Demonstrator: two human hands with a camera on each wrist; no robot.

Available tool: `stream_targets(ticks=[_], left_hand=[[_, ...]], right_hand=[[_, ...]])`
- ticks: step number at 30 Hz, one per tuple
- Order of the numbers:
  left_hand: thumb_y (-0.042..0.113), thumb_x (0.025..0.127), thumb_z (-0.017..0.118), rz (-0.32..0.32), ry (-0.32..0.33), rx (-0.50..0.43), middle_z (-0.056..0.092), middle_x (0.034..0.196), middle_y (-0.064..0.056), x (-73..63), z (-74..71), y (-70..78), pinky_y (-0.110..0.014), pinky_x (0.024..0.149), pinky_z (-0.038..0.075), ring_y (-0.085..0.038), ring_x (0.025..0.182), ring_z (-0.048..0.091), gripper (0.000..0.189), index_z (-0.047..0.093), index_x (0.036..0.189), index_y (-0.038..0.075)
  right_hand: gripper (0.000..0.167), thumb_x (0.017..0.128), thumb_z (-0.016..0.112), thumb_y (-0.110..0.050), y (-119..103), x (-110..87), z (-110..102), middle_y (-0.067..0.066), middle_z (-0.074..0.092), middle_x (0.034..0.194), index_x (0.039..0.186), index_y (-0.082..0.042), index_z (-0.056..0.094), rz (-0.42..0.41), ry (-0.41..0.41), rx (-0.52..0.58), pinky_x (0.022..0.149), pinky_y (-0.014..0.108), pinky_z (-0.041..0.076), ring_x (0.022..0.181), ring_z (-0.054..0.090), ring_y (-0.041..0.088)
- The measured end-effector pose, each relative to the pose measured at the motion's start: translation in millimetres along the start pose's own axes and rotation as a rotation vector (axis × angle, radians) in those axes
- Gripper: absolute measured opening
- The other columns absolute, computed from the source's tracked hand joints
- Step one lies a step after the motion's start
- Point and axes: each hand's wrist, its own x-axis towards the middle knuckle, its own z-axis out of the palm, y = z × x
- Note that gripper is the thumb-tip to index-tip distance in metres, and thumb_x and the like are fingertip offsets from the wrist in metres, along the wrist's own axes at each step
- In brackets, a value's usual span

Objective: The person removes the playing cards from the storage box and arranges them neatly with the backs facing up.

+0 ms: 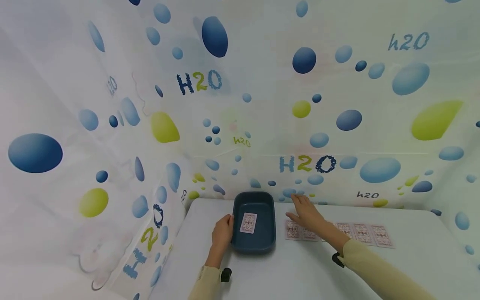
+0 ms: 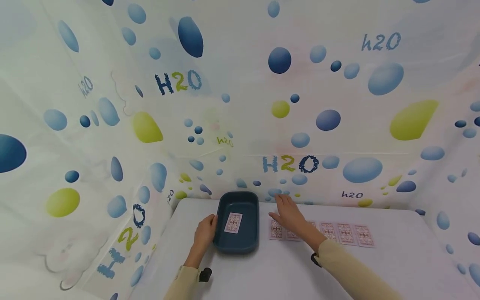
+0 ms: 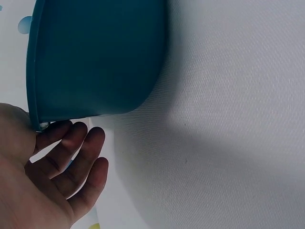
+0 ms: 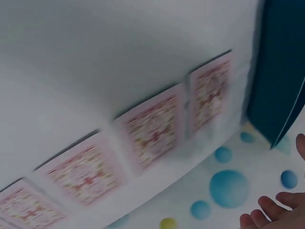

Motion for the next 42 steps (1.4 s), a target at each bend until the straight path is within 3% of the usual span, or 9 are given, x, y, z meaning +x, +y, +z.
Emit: stream_targets(ticks=[14,18,23,28,36,42], left_hand=[[0.026,0.105,0.051,0.016,0.014,0.005,0.045,0.067,-0.002,-0.3,4.8,7.4,-0.031,0.054,0.031,-0.018,0.06,0.043,0.032,0.053,0.077,0.012],[0.026,0.105,0.051,0.009,0.01,0.002,0.045,0.067,-0.003,-2.5,4.0,4.9,-0.031,0.054,0.031,-0.018,0.06,0.043,0.031,0.053,0.078,0.011],[0.029,0.106,0.05,-0.003,0.001,0.006,0.044,0.067,-0.001,-2.6,3.0,2.6,-0.031,0.053,0.031,-0.017,0.059,0.042,0.033,0.053,0.077,0.013],[0.029,0.105,0.05,-0.016,-0.011,0.009,0.045,0.067,-0.001,-4.5,2.8,1.0,-0.031,0.053,0.031,-0.017,0.059,0.042,0.033,0.052,0.076,0.014],[0.028,0.105,0.05,0.015,0.015,0.013,0.044,0.066,0.0,-3.4,0.8,1.3,-0.031,0.053,0.031,-0.016,0.059,0.042,0.033,0.052,0.076,0.013],[0.028,0.106,0.05,0.015,0.012,0.01,0.044,0.066,0.0,-0.6,0.4,1.6,-0.031,0.053,0.032,-0.016,0.058,0.041,0.033,0.053,0.077,0.013]], right_hand=[[0.061,0.095,0.07,-0.031,-79,45.3,47,0.023,0.055,0.136,0.14,0.005,0.049,-0.083,-0.112,-0.045,0.107,0.048,0.044,0.128,0.054,0.038],[0.06,0.092,0.073,-0.032,-106,55.5,68,0.023,0.058,0.132,0.137,0.003,0.052,0.034,-0.213,-0.029,0.101,0.049,0.049,0.123,0.057,0.039],[0.077,0.088,0.076,-0.044,-125,65.9,89,0.029,0.053,0.134,0.139,0.004,0.044,0.231,-0.338,-0.004,0.1,0.054,0.048,0.123,0.054,0.045],[0.088,0.085,0.078,-0.046,-130,68.2,99,0.032,0.047,0.141,0.144,0.005,0.038,0.319,-0.386,-0.033,0.103,0.053,0.047,0.129,0.05,0.047],[0.075,0.083,0.082,-0.035,-122,74.2,99,0.024,0.054,0.131,0.139,0.001,0.046,0.225,-0.379,-0.146,0.098,0.053,0.049,0.121,0.055,0.042],[0.068,0.082,0.083,-0.021,-114,77.9,95,0.024,0.052,0.128,0.135,0.0,0.048,0.187,-0.369,-0.107,0.092,0.051,0.052,0.115,0.055,0.04]])
